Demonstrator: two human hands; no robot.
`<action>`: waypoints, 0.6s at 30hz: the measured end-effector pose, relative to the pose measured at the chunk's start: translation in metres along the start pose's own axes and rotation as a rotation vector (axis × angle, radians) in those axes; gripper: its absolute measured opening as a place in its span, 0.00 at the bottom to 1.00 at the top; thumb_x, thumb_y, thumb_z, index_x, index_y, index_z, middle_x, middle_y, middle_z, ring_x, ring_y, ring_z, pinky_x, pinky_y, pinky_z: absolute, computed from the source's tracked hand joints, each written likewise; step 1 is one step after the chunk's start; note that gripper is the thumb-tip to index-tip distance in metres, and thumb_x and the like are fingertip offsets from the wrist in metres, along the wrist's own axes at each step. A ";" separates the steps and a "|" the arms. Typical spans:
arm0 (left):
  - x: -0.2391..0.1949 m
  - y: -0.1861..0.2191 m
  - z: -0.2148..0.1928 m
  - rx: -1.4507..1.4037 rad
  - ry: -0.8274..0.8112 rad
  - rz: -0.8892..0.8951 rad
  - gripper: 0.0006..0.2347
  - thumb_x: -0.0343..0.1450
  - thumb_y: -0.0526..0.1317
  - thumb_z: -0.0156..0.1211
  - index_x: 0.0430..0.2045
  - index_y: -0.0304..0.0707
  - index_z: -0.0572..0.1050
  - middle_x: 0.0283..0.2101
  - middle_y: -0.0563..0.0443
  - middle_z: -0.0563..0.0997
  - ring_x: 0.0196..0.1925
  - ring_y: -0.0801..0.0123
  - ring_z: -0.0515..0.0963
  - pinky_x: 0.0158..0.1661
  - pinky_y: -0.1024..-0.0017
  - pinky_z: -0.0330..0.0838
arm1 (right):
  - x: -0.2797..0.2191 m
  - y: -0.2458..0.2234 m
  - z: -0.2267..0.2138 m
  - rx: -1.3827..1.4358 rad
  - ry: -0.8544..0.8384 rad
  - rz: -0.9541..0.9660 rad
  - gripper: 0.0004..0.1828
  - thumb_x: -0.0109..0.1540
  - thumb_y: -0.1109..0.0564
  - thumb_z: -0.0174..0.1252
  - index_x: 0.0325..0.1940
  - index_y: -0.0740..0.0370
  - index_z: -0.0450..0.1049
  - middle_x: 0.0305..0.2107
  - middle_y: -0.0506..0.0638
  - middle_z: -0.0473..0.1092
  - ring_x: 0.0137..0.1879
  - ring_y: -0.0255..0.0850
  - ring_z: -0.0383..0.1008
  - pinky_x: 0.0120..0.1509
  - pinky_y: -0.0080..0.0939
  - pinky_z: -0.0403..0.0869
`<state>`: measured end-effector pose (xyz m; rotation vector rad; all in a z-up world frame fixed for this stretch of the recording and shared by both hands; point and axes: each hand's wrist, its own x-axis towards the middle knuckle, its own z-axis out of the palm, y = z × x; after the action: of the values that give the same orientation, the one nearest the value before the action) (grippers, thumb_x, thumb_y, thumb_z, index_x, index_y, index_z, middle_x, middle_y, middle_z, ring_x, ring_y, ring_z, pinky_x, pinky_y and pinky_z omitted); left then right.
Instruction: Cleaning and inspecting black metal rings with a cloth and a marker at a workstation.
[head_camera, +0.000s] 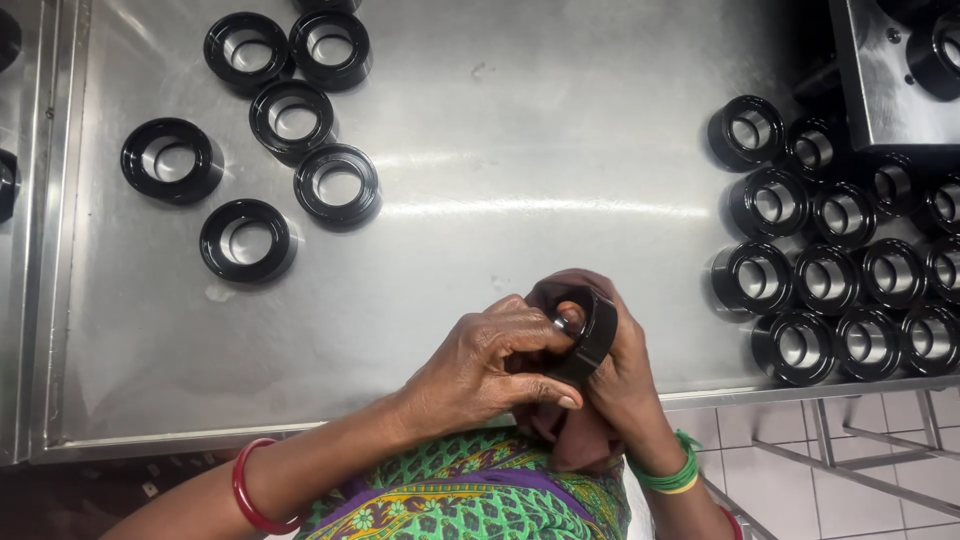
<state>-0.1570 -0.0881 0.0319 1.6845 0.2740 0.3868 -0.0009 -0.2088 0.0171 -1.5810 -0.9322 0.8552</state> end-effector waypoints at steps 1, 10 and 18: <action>-0.001 -0.004 -0.001 -0.004 0.003 0.001 0.19 0.61 0.49 0.74 0.39 0.36 0.83 0.35 0.54 0.82 0.41 0.70 0.76 0.40 0.71 0.76 | 0.001 -0.004 0.002 -0.004 -0.002 0.001 0.20 0.67 0.50 0.55 0.57 0.66 0.71 0.43 0.51 0.78 0.50 0.38 0.81 0.52 0.37 0.82; -0.006 -0.016 -0.014 0.055 0.026 0.027 0.17 0.61 0.45 0.74 0.39 0.36 0.82 0.37 0.54 0.83 0.43 0.67 0.75 0.44 0.68 0.74 | 0.009 -0.007 0.018 0.051 -0.037 0.028 0.18 0.68 0.53 0.55 0.58 0.66 0.68 0.46 0.51 0.74 0.52 0.36 0.77 0.55 0.36 0.78; -0.007 -0.017 -0.022 0.122 0.005 -0.075 0.18 0.60 0.49 0.75 0.33 0.36 0.80 0.30 0.54 0.80 0.39 0.65 0.73 0.41 0.66 0.72 | 0.008 0.002 0.027 -0.264 0.088 -0.154 0.17 0.68 0.62 0.57 0.61 0.62 0.68 0.49 0.54 0.75 0.55 0.39 0.79 0.58 0.38 0.81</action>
<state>-0.1716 -0.0684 0.0169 1.7870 0.3696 0.3240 -0.0211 -0.1901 0.0099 -1.7300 -1.1225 0.5681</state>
